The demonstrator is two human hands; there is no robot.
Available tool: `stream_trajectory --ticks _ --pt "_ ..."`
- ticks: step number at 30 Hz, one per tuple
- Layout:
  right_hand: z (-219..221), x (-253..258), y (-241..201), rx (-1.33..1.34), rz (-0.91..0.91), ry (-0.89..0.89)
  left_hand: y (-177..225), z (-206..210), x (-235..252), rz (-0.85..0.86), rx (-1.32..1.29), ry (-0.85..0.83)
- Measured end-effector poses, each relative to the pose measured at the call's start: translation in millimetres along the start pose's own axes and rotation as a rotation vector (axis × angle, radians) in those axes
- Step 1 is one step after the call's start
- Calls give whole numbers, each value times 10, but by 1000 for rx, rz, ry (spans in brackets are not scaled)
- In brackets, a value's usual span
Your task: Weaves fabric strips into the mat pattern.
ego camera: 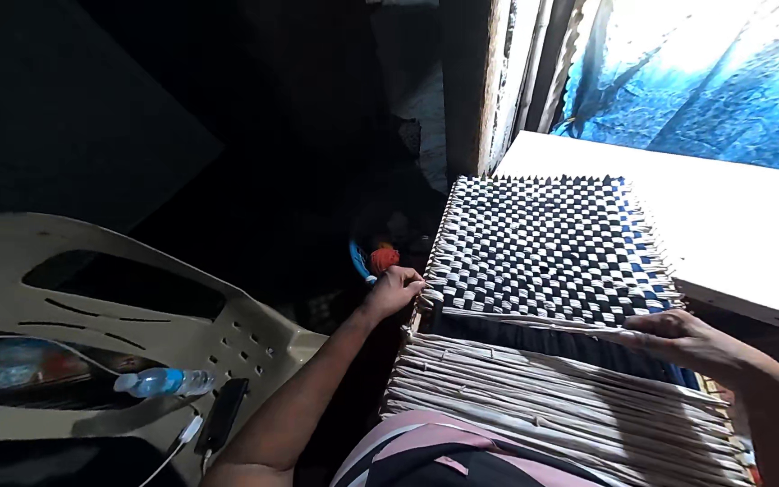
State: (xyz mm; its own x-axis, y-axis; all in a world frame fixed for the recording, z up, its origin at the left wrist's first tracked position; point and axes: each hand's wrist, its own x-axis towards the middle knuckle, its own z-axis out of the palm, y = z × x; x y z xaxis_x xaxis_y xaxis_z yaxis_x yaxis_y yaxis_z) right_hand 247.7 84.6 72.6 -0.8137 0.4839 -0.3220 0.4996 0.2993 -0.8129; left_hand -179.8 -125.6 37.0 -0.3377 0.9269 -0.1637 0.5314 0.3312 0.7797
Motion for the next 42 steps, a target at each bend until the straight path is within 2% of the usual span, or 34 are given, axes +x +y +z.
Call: stream_trajectory --ticks 4,11,16,22,26,29,31,33,35,37,42 --pt "16 -1 83 56 10 -10 71 -22 15 -20 77 -64" --pt "111 78 125 -13 7 41 197 288 -94 -10 398 65" --pt "150 68 71 -4 30 93 27 211 -73 -103 140 119" --pt "205 144 91 -64 15 73 -16 365 -125 -197 106 180" --pt "206 162 145 -70 -8 83 -223 584 -84 -201 -150 358" --pt "181 123 127 -22 -19 92 -181 636 -125 -131 -188 413" --pt "171 106 121 2 -17 83 -154 611 -201 17 -42 405" --pt "157 106 140 22 -13 74 -136 539 -297 86 209 315" --pt "147 101 154 11 -12 69 -54 470 -395 26 476 129" --pt "144 110 151 -4 -11 55 32 460 -457 40 702 89" --pt "182 118 84 -5 -38 12 136 530 -468 58 910 -25"
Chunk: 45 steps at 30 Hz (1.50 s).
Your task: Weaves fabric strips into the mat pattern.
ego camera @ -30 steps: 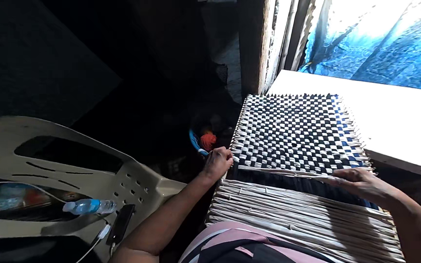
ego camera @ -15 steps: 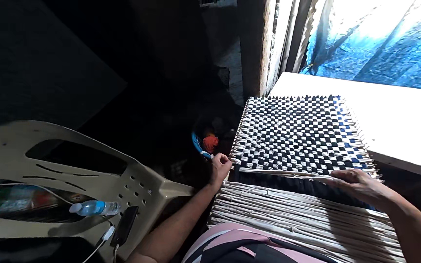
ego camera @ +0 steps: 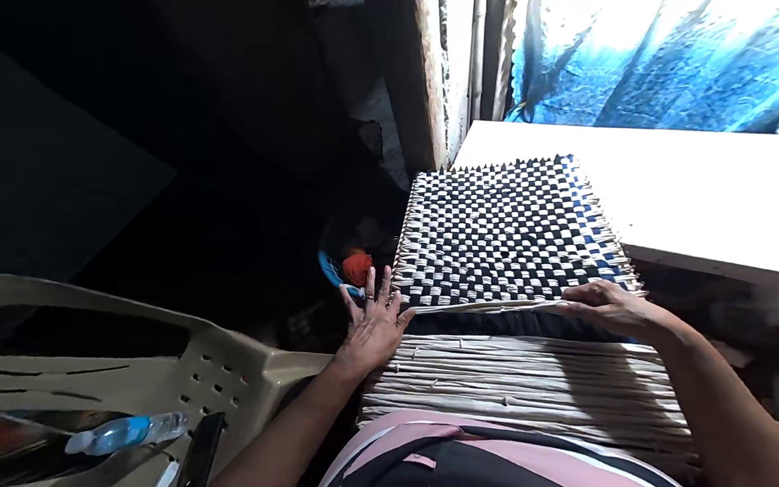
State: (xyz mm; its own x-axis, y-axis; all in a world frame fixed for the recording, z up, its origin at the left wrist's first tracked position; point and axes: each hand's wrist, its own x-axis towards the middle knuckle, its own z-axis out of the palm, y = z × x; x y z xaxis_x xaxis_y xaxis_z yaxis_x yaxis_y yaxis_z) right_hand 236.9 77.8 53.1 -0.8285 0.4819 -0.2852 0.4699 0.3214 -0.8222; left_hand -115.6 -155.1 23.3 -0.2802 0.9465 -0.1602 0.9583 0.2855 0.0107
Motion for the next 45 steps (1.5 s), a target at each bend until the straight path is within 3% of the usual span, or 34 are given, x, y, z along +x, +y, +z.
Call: stream_trajectory --ticks 3,6,8,12,18,23,26,29,35,38,41,45 --pt "-28 -24 -5 4 -13 16 65 -28 26 24 4 3" --pt "-78 -91 -37 6 -43 40 10 -16 137 85 -132 321" --pt "-96 -111 -30 14 -87 72 -19 -70 234 163 -303 407" --pt "-97 -174 -216 -93 -95 165 44 -155 396 329 -639 129" --pt "-104 -238 -325 -151 -111 210 372 -244 595 398 -989 -219" --pt "-227 -191 -368 -197 -96 175 331 -376 755 457 -959 -434" --pt "-363 3 -512 -295 -115 207 368 -520 765 536 -821 -425" --pt "-551 352 -756 -385 -94 198 557 -568 783 451 -918 -328" --pt "-613 1164 -968 -463 -83 387 845 -745 1110 293 -1143 -160" --pt "-532 1398 -1082 -454 -50 465 923 -916 1342 197 -1112 -144" --pt "-451 1560 -1063 -627 -118 564 969 -1051 1507 65 -1049 -115" --pt "87 1486 -1245 -767 -163 729 749 -964 1670 -197 -1296 -114"
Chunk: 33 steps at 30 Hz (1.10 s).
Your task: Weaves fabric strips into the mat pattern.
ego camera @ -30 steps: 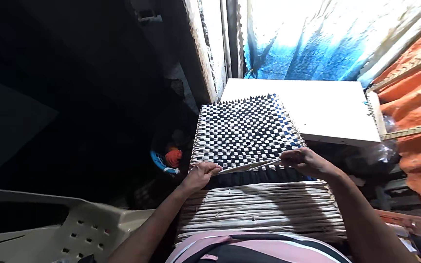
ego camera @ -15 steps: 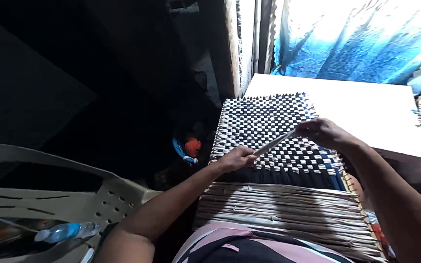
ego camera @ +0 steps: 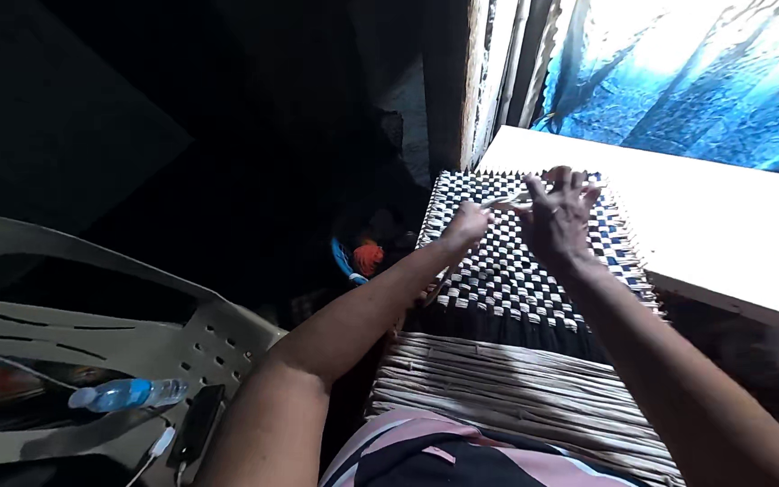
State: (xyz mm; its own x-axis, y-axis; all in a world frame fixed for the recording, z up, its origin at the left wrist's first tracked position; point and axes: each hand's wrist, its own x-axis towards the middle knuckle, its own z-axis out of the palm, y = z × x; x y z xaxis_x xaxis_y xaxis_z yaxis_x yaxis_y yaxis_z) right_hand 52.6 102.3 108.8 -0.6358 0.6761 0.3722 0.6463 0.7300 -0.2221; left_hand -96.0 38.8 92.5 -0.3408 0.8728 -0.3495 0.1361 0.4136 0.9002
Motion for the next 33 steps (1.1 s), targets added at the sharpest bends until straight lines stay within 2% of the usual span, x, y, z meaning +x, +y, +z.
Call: stream_trajectory --ticks 2,5,7,8,11,14,18,23,26,28,31,33 --pt "178 -327 -312 157 -29 -43 -137 -178 65 -47 -90 53" --pt "614 -823 -557 441 -90 -375 -339 -407 76 -78 -180 73" --pt "792 -1018 -624 436 -122 -578 -380 -510 -15 -74 -239 81" --pt "830 -1077 -650 400 -132 -616 -368 -556 -88 -75 -251 91" --pt "830 -1139 -715 302 -155 -628 -345 -656 -331 -72 -294 89" --pt "800 -1152 -813 197 -141 -615 -405 -665 -612 -55 -323 15" --pt "825 -1219 -982 101 -53 -592 -644 -567 -958 34 -209 -50" --pt "837 -1246 -1058 93 7 -603 -803 -446 -1145 -30 -203 9" --pt "880 -1223 -1032 202 126 -613 -913 -395 -1164 -16 -229 3" --pt "856 -1177 -982 335 228 -660 -1014 -345 -1141 -5 -92 -3" --pt "818 -1152 -930 453 291 -696 -1192 -273 -1130 21 420 -55" --pt "839 -1152 -904 474 302 -712 -1175 -203 -1201 -15 758 -117"
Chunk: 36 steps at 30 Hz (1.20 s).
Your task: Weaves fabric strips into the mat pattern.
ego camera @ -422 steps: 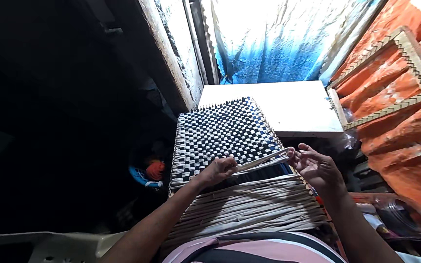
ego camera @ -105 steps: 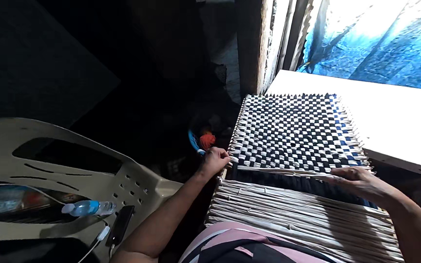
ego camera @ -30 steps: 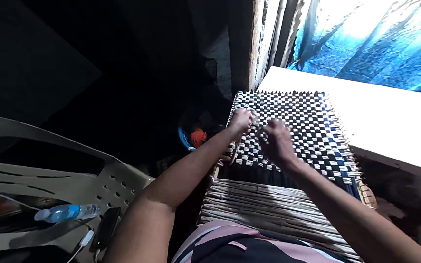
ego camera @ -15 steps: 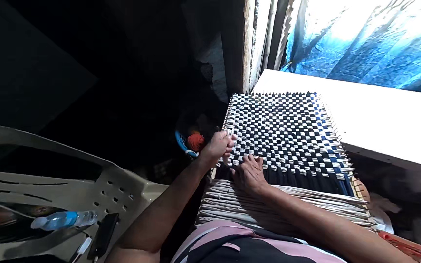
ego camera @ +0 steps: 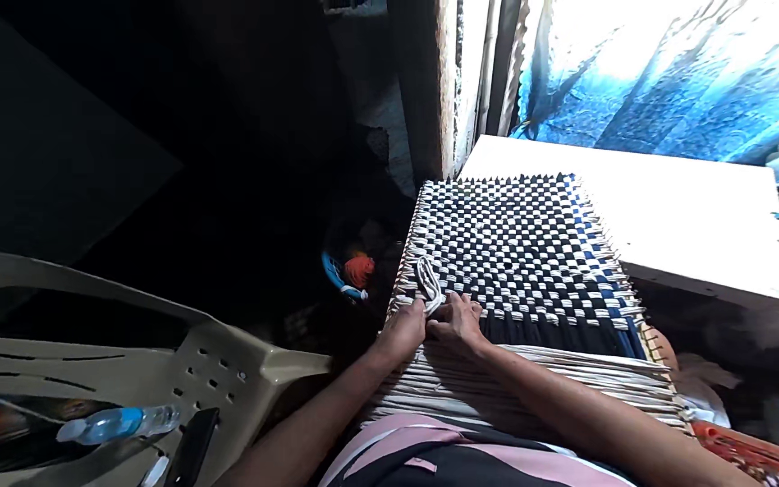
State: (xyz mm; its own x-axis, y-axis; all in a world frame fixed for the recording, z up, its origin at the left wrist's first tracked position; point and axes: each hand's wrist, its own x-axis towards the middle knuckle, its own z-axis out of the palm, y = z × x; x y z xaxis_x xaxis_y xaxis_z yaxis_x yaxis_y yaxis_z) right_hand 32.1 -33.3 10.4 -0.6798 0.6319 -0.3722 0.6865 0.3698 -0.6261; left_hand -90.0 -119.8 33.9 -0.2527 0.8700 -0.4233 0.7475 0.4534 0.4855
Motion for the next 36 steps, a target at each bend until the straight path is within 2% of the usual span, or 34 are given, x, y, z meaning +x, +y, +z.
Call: stream_trajectory --ticks 3,7,11,16,20,22,29,34,36 --pt "0 15 16 19 27 -25 144 43 -130 38 368 -70" --pt "-2 -3 12 80 76 -17 229 -103 -137 138 514 -202" --pt "-42 6 13 223 143 10 115 -273 49 127 400 -328" --pt "-29 24 -3 270 179 8 105 -66 48 -103 213 -137" --pt "-34 -46 62 330 44 55 -184 -38 174 46 -95 -93" --pt "-53 -52 91 279 -1 17 -218 -44 185 50 -169 -97" --pt "-129 3 119 -140 -165 -120 -199 -44 144 53 -136 -83" --pt "-180 63 7 -45 -40 -132 -18 -244 8 86 192 -140" --pt "-208 19 -78 -19 -11 -89 -41 -266 9 125 211 -136"
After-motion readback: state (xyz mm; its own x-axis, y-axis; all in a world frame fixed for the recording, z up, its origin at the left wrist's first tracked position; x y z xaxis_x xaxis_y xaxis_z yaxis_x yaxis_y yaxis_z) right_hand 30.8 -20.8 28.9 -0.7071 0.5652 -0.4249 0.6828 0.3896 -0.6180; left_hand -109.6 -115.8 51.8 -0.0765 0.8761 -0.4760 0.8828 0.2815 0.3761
